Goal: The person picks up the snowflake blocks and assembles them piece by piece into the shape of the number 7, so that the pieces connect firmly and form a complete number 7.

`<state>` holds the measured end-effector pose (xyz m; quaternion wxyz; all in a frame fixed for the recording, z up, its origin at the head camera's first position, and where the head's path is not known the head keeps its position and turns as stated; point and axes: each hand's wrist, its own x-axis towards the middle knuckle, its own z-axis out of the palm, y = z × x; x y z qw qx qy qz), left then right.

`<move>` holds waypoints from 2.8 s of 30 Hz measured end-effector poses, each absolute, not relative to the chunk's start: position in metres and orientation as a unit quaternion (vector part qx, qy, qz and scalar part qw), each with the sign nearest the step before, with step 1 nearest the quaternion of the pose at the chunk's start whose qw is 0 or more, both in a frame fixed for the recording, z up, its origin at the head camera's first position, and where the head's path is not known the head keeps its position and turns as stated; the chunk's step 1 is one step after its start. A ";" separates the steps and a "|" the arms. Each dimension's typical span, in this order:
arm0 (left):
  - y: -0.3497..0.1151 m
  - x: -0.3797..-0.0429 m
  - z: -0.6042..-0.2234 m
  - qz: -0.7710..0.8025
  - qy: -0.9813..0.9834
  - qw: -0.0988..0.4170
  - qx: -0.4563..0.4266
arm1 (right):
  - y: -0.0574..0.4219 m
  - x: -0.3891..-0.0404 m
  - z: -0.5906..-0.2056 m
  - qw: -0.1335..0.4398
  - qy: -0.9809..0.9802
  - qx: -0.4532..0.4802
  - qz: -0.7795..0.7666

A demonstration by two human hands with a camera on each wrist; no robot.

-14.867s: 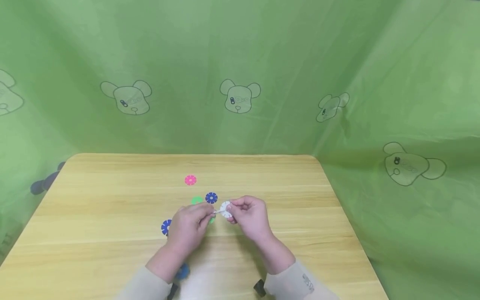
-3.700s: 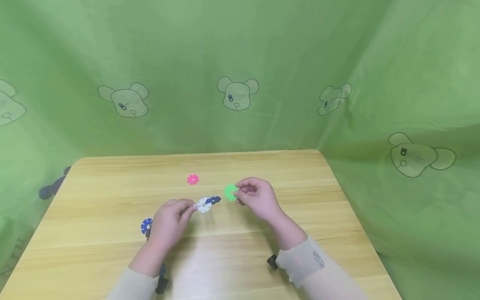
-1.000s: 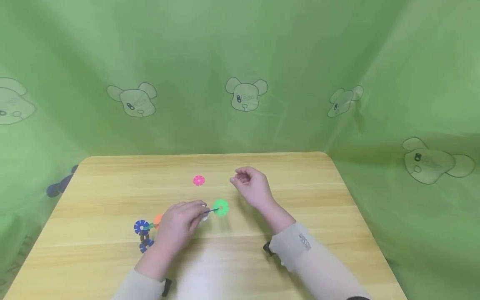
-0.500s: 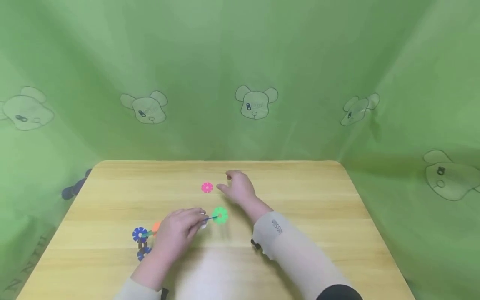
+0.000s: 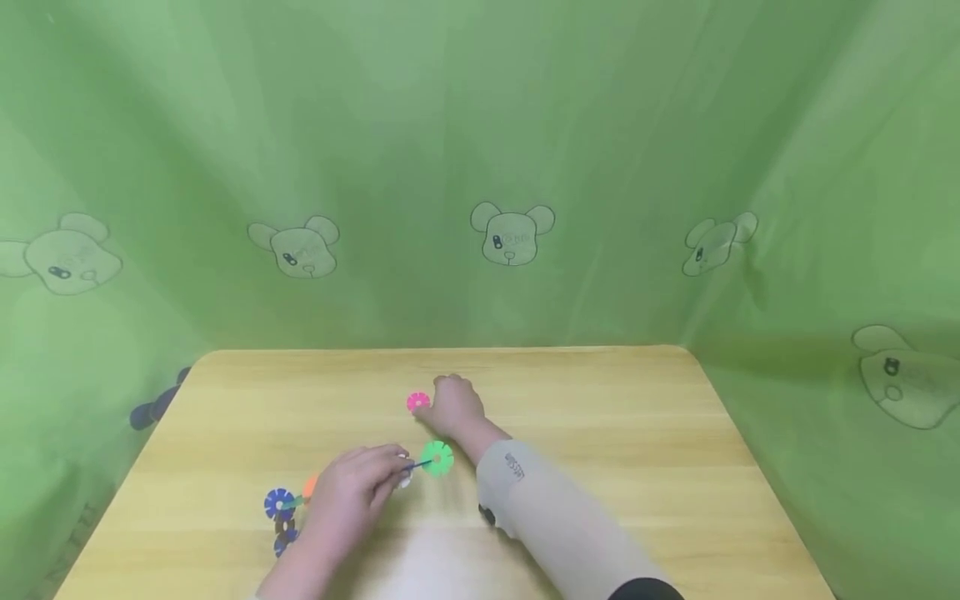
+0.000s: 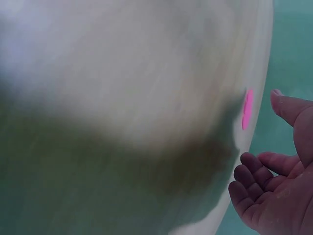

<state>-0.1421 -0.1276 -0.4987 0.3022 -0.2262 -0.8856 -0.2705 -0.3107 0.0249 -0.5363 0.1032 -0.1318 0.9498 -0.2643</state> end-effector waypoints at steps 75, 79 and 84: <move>-0.103 -0.140 -0.483 -0.302 -0.903 0.237 -0.195 | 0.168 -0.204 -0.465 0.089 0.747 -0.222 -0.621; -0.098 -0.140 -0.482 -0.306 -0.901 0.235 -0.197 | 0.168 -0.197 -0.458 0.069 0.753 -0.244 -0.607; -0.094 -0.138 -0.478 -0.313 -0.903 0.224 -0.193 | 0.168 -0.193 -0.454 0.056 0.754 -0.255 -0.602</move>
